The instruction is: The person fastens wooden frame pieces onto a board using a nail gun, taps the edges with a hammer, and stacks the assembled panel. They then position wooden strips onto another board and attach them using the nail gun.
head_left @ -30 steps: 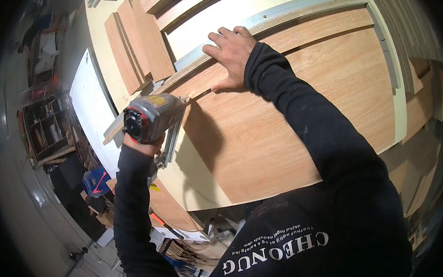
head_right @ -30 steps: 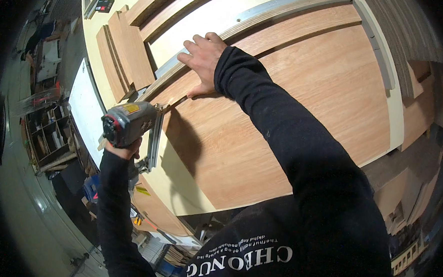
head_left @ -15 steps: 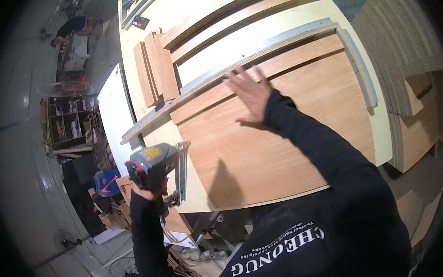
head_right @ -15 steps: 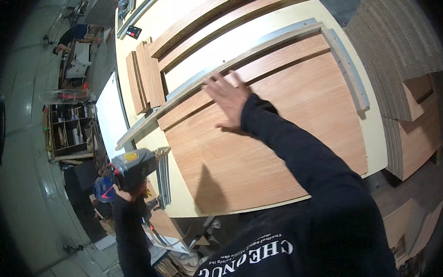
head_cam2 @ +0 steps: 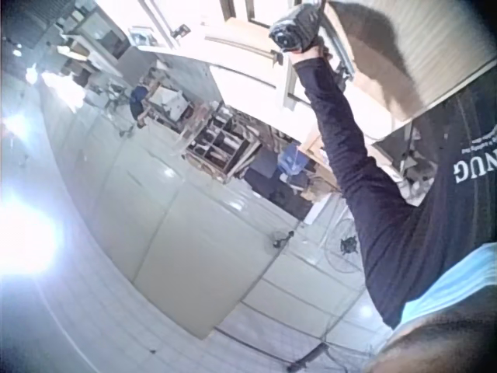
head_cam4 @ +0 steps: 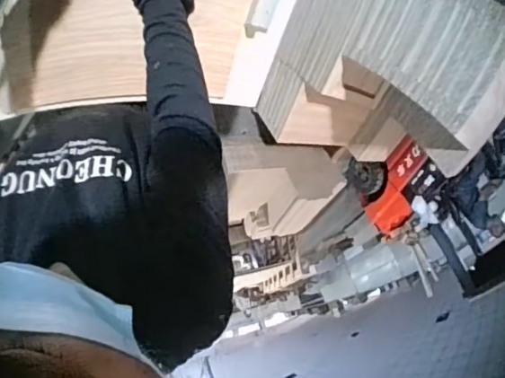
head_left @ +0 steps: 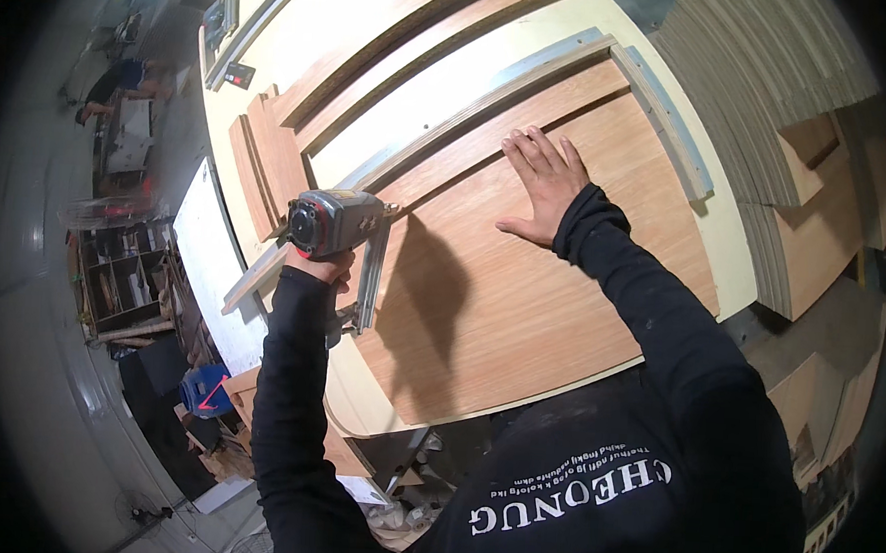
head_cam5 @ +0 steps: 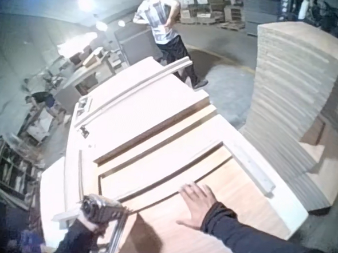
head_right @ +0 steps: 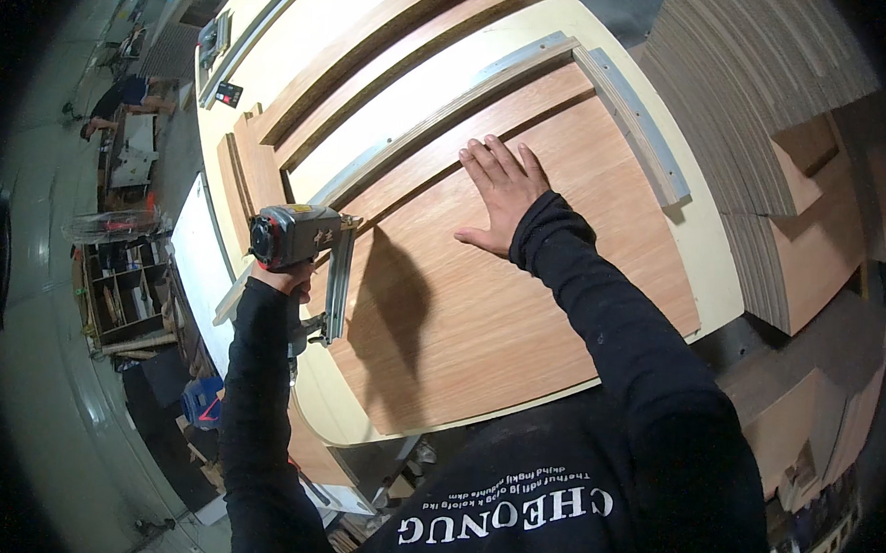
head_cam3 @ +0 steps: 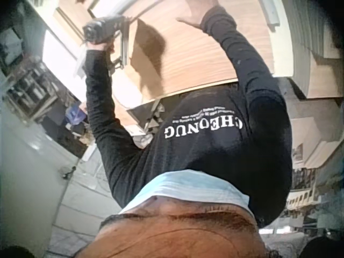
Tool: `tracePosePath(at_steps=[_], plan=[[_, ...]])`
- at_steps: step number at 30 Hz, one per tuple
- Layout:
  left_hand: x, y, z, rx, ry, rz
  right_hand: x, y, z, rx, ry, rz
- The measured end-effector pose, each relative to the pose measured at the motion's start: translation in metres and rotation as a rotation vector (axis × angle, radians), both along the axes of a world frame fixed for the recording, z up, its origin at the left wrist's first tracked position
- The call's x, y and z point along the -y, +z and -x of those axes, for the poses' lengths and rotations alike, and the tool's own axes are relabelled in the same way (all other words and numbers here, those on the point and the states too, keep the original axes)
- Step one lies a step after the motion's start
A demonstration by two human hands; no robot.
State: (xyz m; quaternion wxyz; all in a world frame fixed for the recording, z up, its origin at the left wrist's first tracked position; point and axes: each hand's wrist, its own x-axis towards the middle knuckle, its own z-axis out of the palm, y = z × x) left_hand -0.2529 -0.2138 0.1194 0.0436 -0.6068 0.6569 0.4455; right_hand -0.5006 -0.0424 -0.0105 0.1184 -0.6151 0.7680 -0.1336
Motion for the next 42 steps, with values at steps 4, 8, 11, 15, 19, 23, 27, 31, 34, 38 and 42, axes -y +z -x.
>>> tracePosePath(at_steps=[4, 8, 11, 15, 19, 23, 27, 31, 34, 38, 42], plan=[[0.006, -0.008, 0.005, 0.063, -0.05, 0.003, 0.0, 0.002, 0.0, -0.006, 0.002, -0.02], [0.005, -0.005, 0.012, 0.051, -0.059, -0.014, 0.0, 0.0, -0.001, -0.003, 0.002, -0.089], [0.009, -0.007, 0.017, 0.15, -0.164, 0.021, 0.001, 0.0, -0.002, -0.006, 0.001, -0.086], [0.013, -0.006, 0.019, 0.277, -0.372, 0.097, 0.001, 0.004, -0.002, -0.004, 0.007, -0.067], [0.022, -0.015, 0.027, 0.303, -0.522, 0.125, -0.001, 0.005, 0.006, -0.053, -0.025, -0.072], [0.063, -0.044, -0.033, -0.166, -1.072, 0.729, 0.007, 0.022, -0.008, -0.019, 0.04, -0.054], [0.042, -0.032, 0.006, -0.17, -0.968, 0.552, -0.017, 0.011, 0.018, 0.02, -0.039, 0.017], [0.043, -0.039, 0.045, -0.132, -0.956, 0.52, -0.034, 0.018, 0.033, 0.009, -0.127, -0.058], [0.035, -0.047, 0.077, -0.224, -0.621, 0.176, -0.031, 0.019, 0.033, -0.019, -0.122, -0.073], [0.012, -0.039, 0.121, -0.086, -0.7, 0.176, -0.028, 0.009, 0.035, -0.006, -0.136, -0.009], [0.01, -0.046, 0.127, -0.144, -0.758, 0.26, -0.028, 0.01, 0.038, 0.01, -0.12, -0.067]])
